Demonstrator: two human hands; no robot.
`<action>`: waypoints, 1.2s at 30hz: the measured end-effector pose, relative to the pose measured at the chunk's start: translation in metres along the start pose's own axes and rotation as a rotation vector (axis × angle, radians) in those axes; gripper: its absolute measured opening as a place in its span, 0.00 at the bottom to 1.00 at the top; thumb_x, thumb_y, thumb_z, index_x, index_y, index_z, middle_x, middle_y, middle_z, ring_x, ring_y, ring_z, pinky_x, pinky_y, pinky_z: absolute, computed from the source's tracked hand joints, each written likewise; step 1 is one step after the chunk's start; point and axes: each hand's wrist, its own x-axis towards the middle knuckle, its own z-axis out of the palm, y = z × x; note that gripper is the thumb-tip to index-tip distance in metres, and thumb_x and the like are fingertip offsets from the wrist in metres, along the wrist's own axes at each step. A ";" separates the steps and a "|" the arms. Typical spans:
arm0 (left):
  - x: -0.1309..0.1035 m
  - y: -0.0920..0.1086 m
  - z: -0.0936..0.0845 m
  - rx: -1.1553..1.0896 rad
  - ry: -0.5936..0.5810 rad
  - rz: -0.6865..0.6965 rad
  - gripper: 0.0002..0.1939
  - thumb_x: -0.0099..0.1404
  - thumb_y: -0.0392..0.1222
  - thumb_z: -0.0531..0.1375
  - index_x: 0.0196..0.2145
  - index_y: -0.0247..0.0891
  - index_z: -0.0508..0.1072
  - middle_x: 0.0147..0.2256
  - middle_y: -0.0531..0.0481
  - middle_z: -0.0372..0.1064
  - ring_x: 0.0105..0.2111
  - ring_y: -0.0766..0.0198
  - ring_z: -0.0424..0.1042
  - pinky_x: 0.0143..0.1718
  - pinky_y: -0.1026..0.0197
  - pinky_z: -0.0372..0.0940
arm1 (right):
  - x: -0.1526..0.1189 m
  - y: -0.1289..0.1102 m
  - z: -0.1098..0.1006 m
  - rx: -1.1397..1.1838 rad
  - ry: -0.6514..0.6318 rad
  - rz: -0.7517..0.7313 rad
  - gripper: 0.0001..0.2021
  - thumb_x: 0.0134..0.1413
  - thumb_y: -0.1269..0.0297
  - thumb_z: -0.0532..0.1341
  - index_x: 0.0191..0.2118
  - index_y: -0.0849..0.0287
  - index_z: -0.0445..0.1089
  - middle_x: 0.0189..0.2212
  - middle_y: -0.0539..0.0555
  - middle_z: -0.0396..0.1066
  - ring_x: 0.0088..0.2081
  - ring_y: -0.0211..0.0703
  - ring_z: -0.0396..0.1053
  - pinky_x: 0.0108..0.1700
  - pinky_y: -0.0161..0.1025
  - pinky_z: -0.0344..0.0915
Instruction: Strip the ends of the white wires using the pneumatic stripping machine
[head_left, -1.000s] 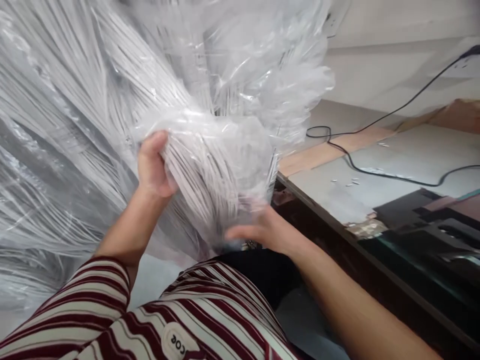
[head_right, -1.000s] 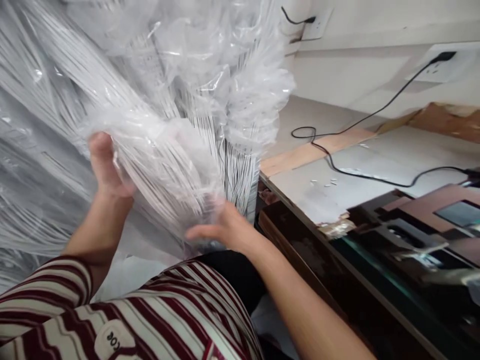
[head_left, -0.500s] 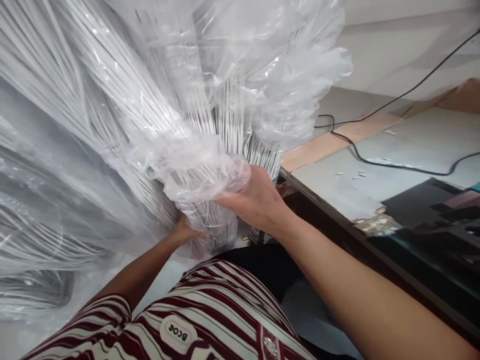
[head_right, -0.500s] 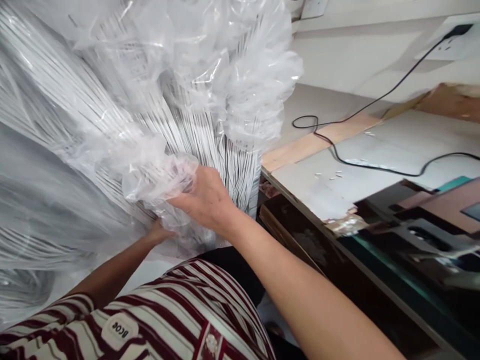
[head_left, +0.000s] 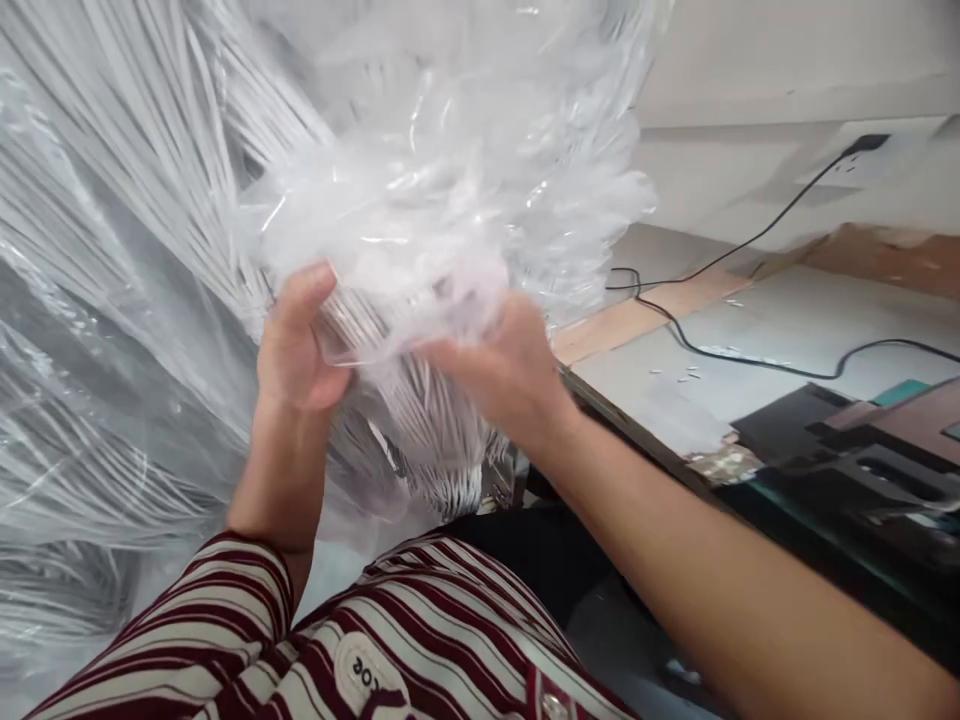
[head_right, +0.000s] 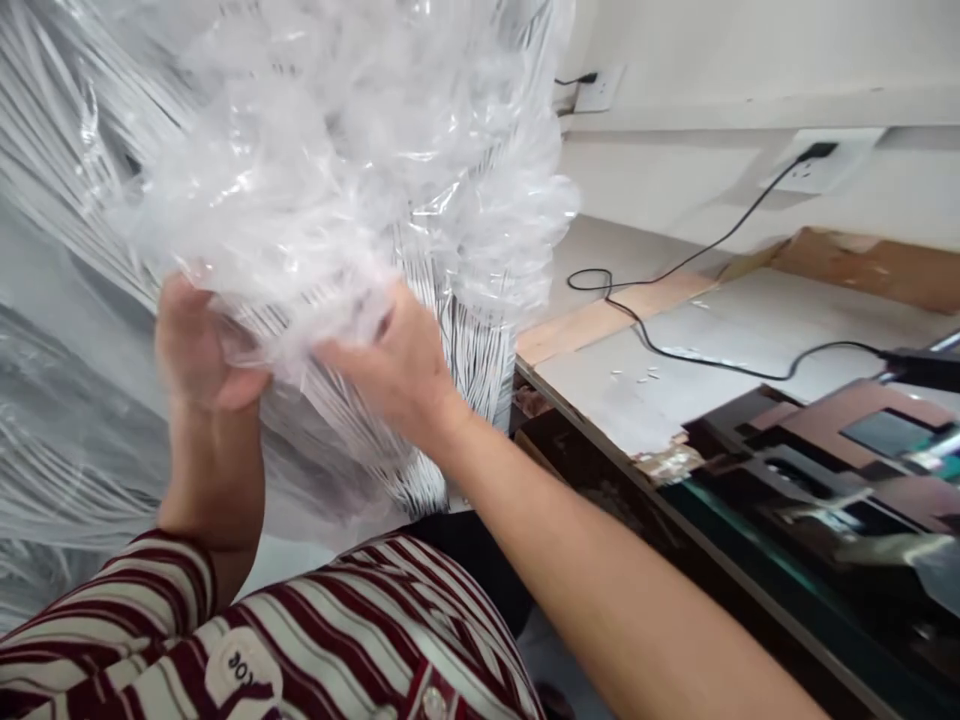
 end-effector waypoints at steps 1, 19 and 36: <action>-0.004 -0.007 -0.008 0.007 0.015 0.014 0.13 0.48 0.49 0.60 0.33 0.43 0.72 0.37 0.52 0.73 0.51 0.50 0.61 0.45 0.53 0.62 | 0.011 -0.010 0.004 -0.009 0.059 -0.031 0.13 0.39 0.66 0.64 0.35 0.61 0.67 0.33 0.53 0.69 0.38 0.48 0.66 0.40 0.44 0.64; -0.005 -0.018 -0.011 -0.041 0.122 -0.018 0.15 0.42 0.39 0.65 0.32 0.40 0.75 0.33 0.51 0.75 0.42 0.53 0.70 0.44 0.53 0.64 | -0.028 0.046 -0.025 -0.042 -0.173 0.202 0.23 0.42 0.56 0.63 0.47 0.57 0.63 0.44 0.58 0.66 0.46 0.52 0.64 0.46 0.51 0.60; 0.001 0.039 -0.030 0.103 -0.023 -0.140 0.09 0.49 0.39 0.60 0.30 0.38 0.75 0.32 0.49 0.75 0.40 0.52 0.70 0.39 0.55 0.66 | 0.025 -0.030 -0.028 -0.358 -0.256 0.102 0.09 0.41 0.61 0.61 0.28 0.60 0.67 0.17 0.46 0.61 0.19 0.37 0.58 0.19 0.34 0.54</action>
